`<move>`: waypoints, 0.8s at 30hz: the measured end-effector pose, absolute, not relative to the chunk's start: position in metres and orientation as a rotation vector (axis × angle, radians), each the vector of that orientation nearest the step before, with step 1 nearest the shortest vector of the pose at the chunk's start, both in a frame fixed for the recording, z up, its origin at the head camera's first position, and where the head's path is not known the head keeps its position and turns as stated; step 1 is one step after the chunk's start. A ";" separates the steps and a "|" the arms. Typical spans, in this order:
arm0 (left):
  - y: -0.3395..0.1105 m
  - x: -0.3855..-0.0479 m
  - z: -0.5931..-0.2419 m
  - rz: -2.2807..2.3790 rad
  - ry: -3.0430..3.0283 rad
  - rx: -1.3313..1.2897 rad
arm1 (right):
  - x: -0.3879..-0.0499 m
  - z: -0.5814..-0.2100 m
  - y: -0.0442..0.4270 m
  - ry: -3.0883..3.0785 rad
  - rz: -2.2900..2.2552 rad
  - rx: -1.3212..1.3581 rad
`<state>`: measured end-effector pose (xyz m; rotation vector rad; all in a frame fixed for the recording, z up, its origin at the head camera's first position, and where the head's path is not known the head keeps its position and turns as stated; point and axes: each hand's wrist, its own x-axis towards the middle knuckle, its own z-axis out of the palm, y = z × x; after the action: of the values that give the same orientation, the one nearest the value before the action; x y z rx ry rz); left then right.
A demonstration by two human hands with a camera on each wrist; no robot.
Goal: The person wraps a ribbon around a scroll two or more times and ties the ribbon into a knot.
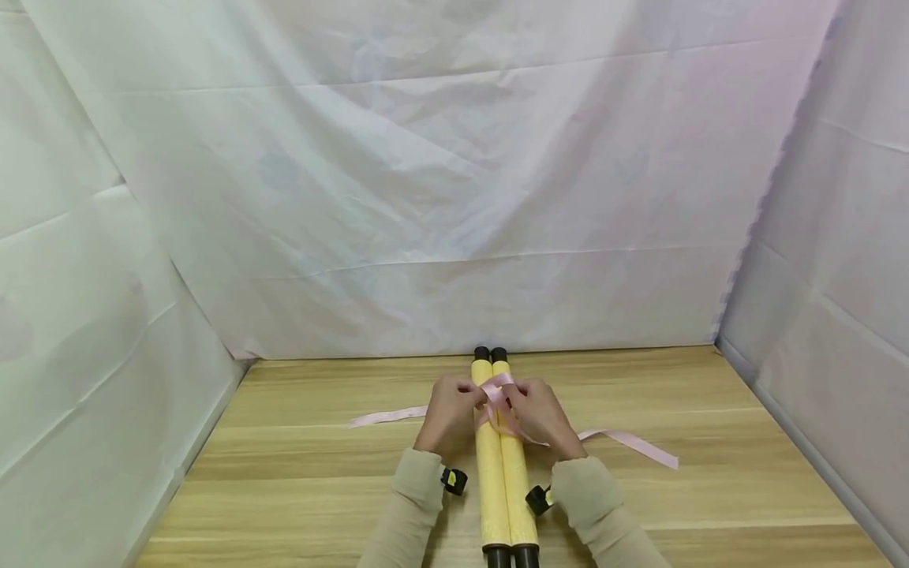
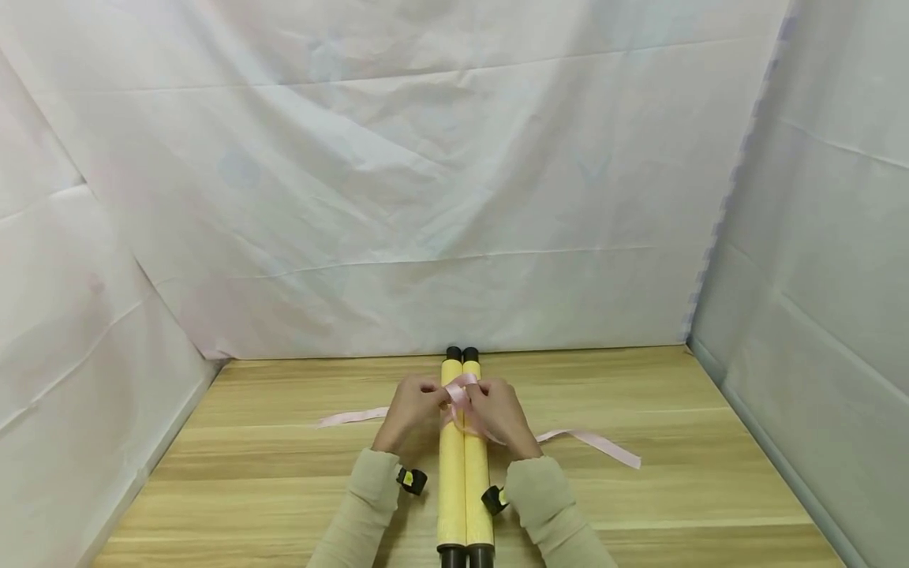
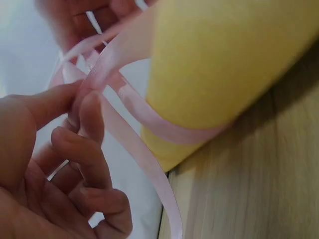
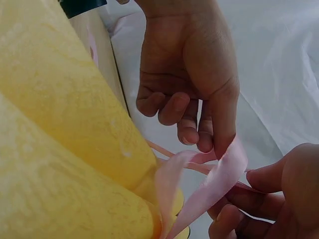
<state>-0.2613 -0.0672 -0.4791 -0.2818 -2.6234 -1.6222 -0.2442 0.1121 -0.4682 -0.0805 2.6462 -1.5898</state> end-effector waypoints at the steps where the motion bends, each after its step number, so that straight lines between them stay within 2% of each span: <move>1: -0.068 -0.261 -0.478 -1.628 -2.631 -0.267 | -0.244 -0.468 0.112 2.646 -1.588 -0.079; 12: -0.072 -0.265 -0.475 -1.706 -2.653 -0.192 | -0.250 -0.468 0.115 2.656 -1.589 -0.069; 24: -0.074 -0.266 -0.474 -2.328 -2.568 -0.094 | -0.246 -0.465 0.115 2.660 -1.591 -0.087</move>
<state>-0.2665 -0.0742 -0.4744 -0.0941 -2.5684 -2.3284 -0.2463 0.1152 -0.4654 -0.0871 2.6601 -1.5913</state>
